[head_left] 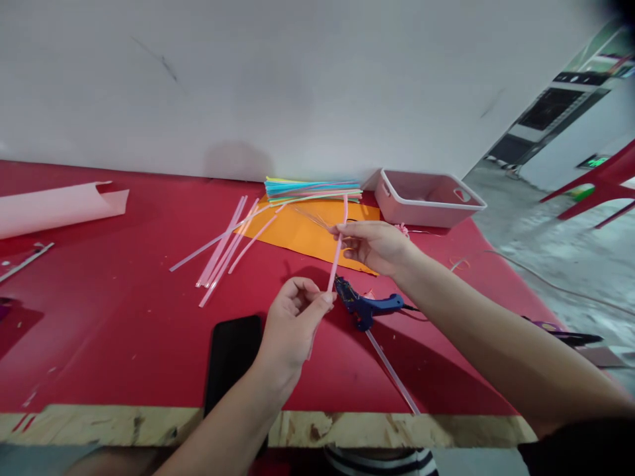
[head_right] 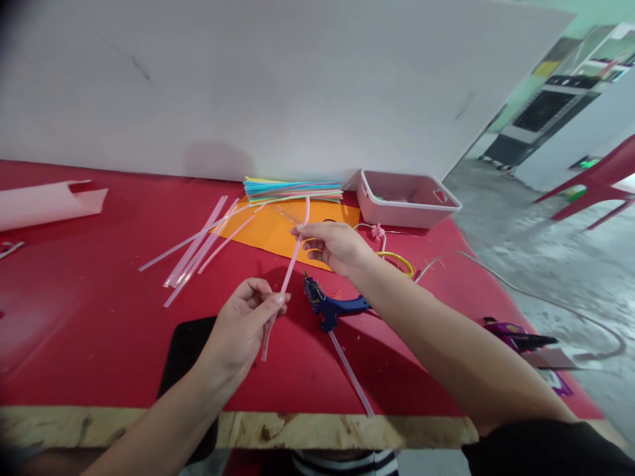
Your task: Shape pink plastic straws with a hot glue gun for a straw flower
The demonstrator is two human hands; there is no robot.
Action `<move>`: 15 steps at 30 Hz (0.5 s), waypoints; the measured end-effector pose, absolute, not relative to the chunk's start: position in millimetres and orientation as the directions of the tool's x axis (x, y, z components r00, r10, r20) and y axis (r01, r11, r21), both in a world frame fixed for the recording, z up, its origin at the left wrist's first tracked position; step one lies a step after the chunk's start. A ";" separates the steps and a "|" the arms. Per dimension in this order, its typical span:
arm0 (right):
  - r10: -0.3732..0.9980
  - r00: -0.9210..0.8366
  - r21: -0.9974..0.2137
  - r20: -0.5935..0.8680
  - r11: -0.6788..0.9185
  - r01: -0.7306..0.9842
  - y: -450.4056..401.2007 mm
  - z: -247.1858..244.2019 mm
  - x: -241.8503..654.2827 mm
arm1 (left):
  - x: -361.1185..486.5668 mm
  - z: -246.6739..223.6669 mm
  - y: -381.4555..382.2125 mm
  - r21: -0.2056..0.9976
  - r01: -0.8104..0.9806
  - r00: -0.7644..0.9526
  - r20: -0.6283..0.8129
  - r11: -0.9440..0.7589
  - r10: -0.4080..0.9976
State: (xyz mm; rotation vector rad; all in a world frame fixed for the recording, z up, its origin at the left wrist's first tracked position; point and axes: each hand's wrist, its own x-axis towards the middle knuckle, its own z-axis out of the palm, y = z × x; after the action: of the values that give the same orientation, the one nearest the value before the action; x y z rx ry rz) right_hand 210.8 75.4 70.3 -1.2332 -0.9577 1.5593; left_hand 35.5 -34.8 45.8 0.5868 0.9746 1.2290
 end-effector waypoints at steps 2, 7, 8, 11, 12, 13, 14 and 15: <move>0.958 -0.082 -0.941 -0.274 -0.285 -0.182 88.6 71.8 215.7 | 36.6 45.3 -36.2 0.806 -0.516 0.041 -0.314 0.289 0.949; 0.966 -0.046 -0.949 -0.256 -0.260 -0.178 113.0 78.3 225.5 | 35.8 42.3 -38.1 0.767 -0.542 0.076 -0.362 0.344 0.929; 0.968 -0.044 -0.951 -0.249 -0.252 -0.178 115.4 80.0 226.7 | 35.2 41.3 -38.1 0.759 -0.546 0.083 -0.372 0.355 0.924; 0.973 -0.048 -0.956 -0.226 -0.231 -0.182 117.9 85.1 228.6 | 33.7 39.4 -37.9 0.736 -0.553 0.105 -0.403 0.390 0.909; 0.974 -0.051 -0.957 -0.219 -0.224 -0.184 118.0 86.5 229.0 | 33.3 39.3 -37.8 0.732 -0.551 0.111 -0.412 0.400 0.905; 0.976 -0.054 -0.958 -0.212 -0.218 -0.186 118.0 87.6 229.4 | 33.1 39.4 -37.8 0.730 -0.546 0.117 -0.419 0.411 0.900; 0.977 -0.056 -0.959 -0.207 -0.214 -0.188 118.2 88.6 229.9 | 32.8 39.8 -37.9 0.729 -0.540 0.125 -0.425 0.420 0.897; 0.978 -0.057 -0.959 -0.203 -0.210 -0.190 118.6 89.3 230.6 | 32.6 40.3 -38.0 0.730 -0.531 0.133 -0.429 0.430 0.893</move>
State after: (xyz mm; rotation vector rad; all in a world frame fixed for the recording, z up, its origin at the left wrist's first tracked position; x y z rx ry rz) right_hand 230.6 118.6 89.3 -1.1910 -0.9824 1.4748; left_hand 32.6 -38.0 40.3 0.4572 0.9655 1.0863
